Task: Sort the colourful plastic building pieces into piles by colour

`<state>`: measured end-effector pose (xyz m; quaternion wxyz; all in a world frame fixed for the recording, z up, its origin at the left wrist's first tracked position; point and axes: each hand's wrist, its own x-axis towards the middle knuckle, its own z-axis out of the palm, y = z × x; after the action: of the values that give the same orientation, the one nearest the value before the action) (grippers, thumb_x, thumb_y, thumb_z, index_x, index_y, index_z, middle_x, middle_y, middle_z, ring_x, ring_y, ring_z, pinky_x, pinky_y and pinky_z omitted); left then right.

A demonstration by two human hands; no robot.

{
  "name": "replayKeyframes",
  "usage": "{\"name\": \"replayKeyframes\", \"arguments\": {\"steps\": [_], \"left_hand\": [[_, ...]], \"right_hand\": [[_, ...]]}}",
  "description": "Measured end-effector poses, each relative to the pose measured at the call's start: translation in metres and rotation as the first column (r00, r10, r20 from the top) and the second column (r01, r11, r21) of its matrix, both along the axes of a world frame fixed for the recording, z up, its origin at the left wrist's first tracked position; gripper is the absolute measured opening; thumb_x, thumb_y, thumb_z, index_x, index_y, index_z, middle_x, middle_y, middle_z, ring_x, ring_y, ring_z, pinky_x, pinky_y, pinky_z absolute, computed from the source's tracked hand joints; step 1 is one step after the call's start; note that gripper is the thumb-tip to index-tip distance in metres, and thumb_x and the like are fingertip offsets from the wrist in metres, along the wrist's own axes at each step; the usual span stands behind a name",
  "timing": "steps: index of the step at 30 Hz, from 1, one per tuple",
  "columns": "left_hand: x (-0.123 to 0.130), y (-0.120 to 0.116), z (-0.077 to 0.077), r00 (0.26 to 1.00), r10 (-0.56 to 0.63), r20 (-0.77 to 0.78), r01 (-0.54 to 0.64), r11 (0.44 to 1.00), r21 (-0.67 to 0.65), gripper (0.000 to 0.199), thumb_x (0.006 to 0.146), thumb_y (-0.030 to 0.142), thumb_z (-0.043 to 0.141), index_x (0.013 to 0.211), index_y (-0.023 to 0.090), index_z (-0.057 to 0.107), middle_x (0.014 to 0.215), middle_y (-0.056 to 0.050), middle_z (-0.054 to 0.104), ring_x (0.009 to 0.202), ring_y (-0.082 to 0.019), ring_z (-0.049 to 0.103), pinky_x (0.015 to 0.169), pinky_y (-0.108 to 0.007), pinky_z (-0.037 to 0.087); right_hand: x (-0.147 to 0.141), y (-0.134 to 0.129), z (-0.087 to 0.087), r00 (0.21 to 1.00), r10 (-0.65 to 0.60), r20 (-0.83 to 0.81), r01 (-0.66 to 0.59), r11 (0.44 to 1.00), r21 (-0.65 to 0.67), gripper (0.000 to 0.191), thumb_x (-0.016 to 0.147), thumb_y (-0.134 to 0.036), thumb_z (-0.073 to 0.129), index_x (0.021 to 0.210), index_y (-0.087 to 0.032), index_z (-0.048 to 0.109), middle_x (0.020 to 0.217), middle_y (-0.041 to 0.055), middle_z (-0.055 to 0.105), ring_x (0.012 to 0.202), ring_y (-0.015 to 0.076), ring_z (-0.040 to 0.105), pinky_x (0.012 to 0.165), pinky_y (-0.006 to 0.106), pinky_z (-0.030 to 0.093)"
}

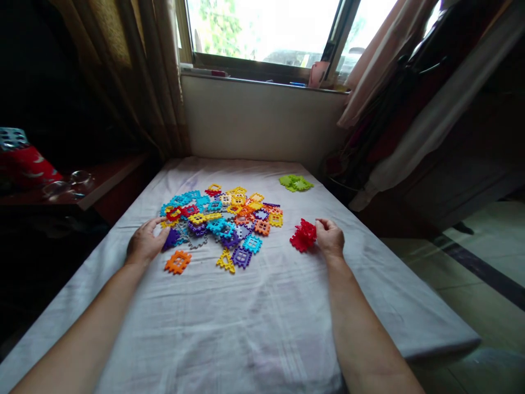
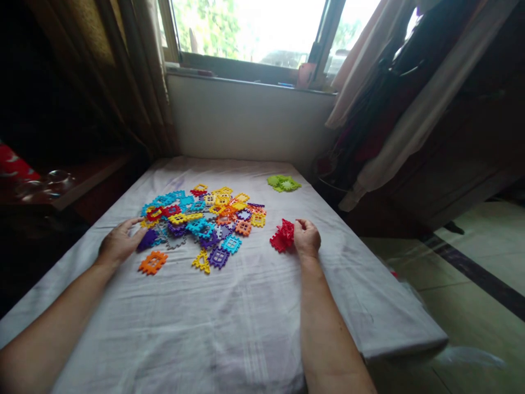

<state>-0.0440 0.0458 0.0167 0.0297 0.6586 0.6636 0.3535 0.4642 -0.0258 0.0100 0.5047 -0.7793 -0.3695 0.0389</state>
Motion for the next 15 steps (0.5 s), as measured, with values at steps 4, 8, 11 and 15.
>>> {"name": "replayKeyframes", "arguments": {"steps": [4, 8, 11, 15], "left_hand": [[0.003, 0.029, 0.011, 0.985, 0.002, -0.171, -0.026, 0.99, -0.136, 0.047, 0.077, 0.05, 0.059, 0.115, 0.024, 0.07, 0.113, -0.011, 0.074, 0.105, -0.032, 0.069, 0.091, -0.043, 0.054], [0.015, 0.051, 0.02, 0.947, -0.031, -0.319, -0.038, 0.978, -0.207, 0.052, 0.075, 0.052, 0.06, 0.12, 0.027, 0.068, 0.113, -0.01, 0.075, 0.104, -0.031, 0.069, 0.089, -0.039, 0.053], [0.02, 0.061, 0.024, 0.939, -0.029, -0.343, -0.056, 0.971, -0.233, 0.051, 0.07, 0.049, 0.063, 0.117, 0.029, 0.07, 0.111, -0.009, 0.076, 0.104, -0.032, 0.069, 0.089, -0.04, 0.052], [0.017, 0.066, 0.027, 0.956, -0.027, -0.292, -0.05, 0.966, -0.253, 0.048, 0.066, 0.042, 0.065, 0.111, 0.029, 0.073, 0.101, -0.008, 0.077, 0.096, -0.033, 0.071, 0.082, -0.039, 0.053]], "right_hand": [[0.005, -0.001, -0.009, 0.999, -0.041, 0.007, 0.041, 0.996, 0.076, 0.044, 0.073, -0.048, 0.05, 0.089, -0.016, 0.077, 0.093, 0.0139, 0.077, 0.087, 0.0275, 0.068, 0.085, 0.041, 0.052], [0.01, 0.0, -0.014, 0.998, -0.057, -0.002, 0.057, 0.99, 0.127, 0.045, 0.074, -0.051, 0.051, 0.087, -0.017, 0.077, 0.089, 0.0136, 0.077, 0.085, 0.0276, 0.069, 0.082, 0.04, 0.053], [0.012, 0.002, -0.018, 0.998, -0.061, -0.025, 0.064, 0.987, 0.148, 0.044, 0.074, -0.052, 0.053, 0.085, -0.017, 0.077, 0.086, 0.0128, 0.077, 0.081, 0.0269, 0.069, 0.078, 0.038, 0.053], [0.016, 0.006, -0.023, 0.992, -0.07, -0.109, 0.088, 0.982, 0.165, 0.042, 0.073, -0.049, 0.054, 0.084, -0.015, 0.076, 0.083, 0.0127, 0.077, 0.081, 0.0266, 0.069, 0.076, 0.037, 0.053]]}}
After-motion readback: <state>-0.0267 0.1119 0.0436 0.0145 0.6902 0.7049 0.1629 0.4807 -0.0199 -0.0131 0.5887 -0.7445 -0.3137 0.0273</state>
